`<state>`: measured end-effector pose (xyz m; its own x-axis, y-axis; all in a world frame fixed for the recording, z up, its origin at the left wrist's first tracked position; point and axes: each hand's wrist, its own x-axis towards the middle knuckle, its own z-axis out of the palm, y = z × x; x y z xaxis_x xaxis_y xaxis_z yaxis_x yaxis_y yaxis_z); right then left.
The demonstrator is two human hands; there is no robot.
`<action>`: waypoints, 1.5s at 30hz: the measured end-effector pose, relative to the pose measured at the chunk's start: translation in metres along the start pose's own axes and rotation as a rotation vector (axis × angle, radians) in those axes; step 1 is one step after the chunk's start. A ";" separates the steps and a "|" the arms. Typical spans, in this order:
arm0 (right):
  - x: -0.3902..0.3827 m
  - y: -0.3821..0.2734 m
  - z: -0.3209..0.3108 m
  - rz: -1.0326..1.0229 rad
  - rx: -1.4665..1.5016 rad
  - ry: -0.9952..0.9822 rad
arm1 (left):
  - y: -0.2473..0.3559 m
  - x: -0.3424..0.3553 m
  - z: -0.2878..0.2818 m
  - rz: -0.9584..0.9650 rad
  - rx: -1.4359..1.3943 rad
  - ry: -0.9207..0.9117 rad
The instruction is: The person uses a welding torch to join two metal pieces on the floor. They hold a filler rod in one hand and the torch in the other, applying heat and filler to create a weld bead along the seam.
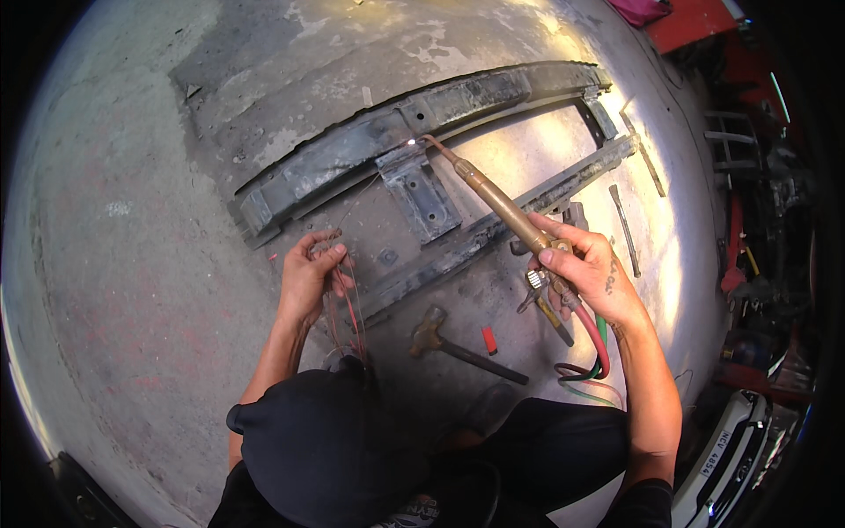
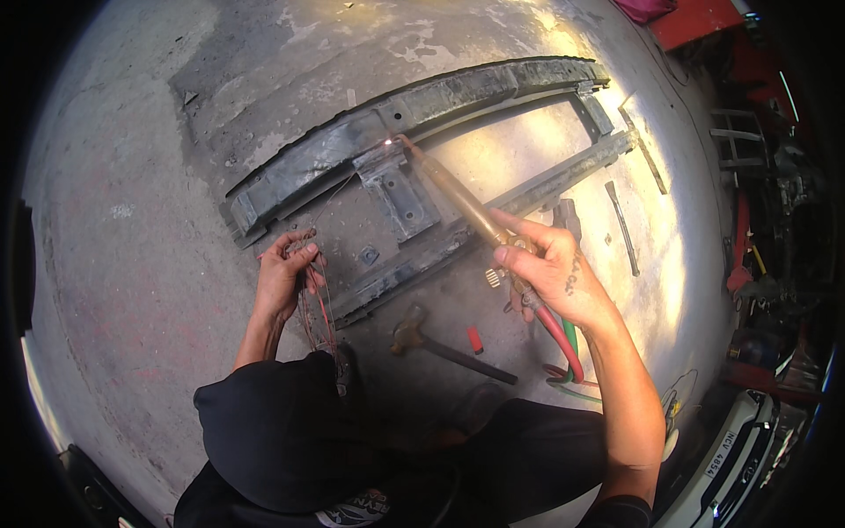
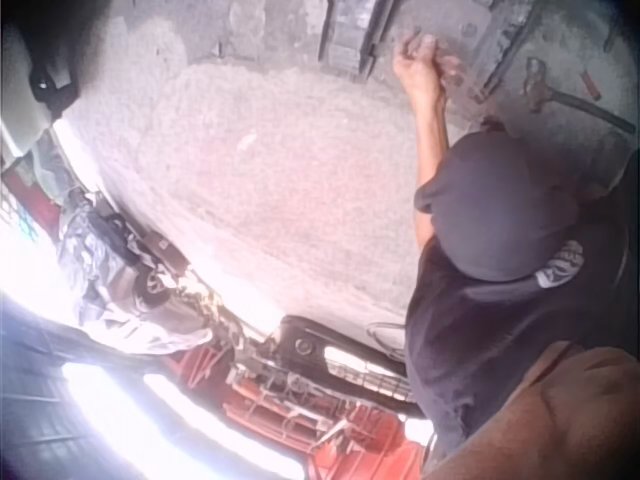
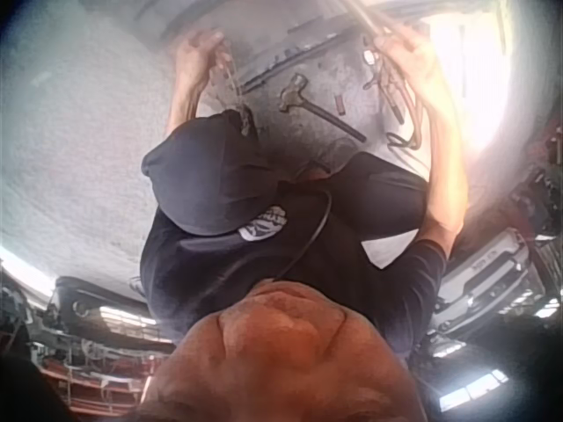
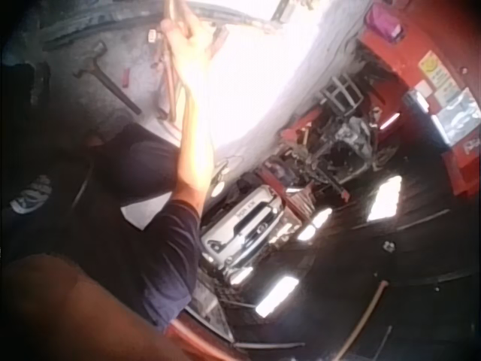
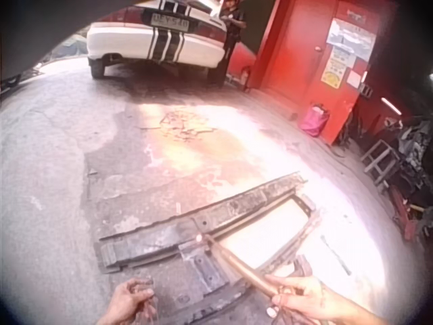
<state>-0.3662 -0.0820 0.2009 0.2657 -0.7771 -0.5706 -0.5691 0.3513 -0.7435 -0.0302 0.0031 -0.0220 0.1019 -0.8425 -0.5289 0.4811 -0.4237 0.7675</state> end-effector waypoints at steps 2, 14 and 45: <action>0.000 0.000 0.000 -0.006 -0.004 0.002 | -0.001 0.003 -0.002 0.008 0.001 -0.005; 0.002 0.007 -0.001 -0.055 -0.044 0.014 | 0.004 0.003 -0.001 0.008 0.013 -0.005; 0.001 0.004 0.000 -0.032 -0.021 0.007 | 0.005 0.006 -0.004 0.015 0.010 -0.006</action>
<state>-0.3681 -0.0815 0.1978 0.2790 -0.7913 -0.5440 -0.5763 0.3151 -0.7540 -0.0232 -0.0033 -0.0228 0.1038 -0.8510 -0.5149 0.4712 -0.4138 0.7789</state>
